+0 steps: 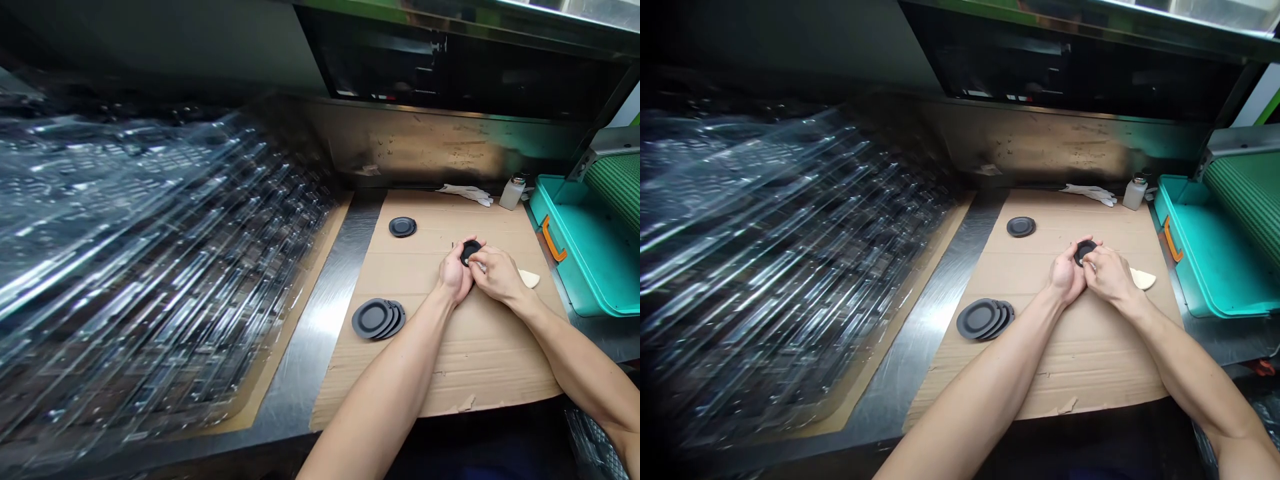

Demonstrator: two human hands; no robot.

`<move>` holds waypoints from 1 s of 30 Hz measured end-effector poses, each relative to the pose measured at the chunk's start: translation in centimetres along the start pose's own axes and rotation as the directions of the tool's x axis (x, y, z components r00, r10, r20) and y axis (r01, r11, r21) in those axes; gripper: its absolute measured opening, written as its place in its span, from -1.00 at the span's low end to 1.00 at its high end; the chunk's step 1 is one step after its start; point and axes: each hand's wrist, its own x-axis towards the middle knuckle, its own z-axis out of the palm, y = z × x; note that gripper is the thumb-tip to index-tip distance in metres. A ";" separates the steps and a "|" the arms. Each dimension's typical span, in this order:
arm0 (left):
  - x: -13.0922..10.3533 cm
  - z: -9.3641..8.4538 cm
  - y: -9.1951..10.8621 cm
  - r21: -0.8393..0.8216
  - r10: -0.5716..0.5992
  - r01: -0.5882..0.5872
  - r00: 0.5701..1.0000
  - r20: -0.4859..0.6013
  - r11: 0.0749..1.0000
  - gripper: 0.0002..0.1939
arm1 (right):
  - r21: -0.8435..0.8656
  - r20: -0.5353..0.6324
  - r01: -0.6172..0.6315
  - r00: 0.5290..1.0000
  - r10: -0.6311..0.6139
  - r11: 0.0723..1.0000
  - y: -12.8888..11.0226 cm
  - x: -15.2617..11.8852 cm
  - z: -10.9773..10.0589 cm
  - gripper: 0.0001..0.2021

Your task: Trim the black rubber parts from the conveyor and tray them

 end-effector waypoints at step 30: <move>0.2 0.3 0.1 -0.052 -0.115 0.115 0.993 -0.003 0.992 -0.59 | 0.048 -0.091 -0.081 0.992 0.085 0.996 1.0 0.4 -1.1 -0.79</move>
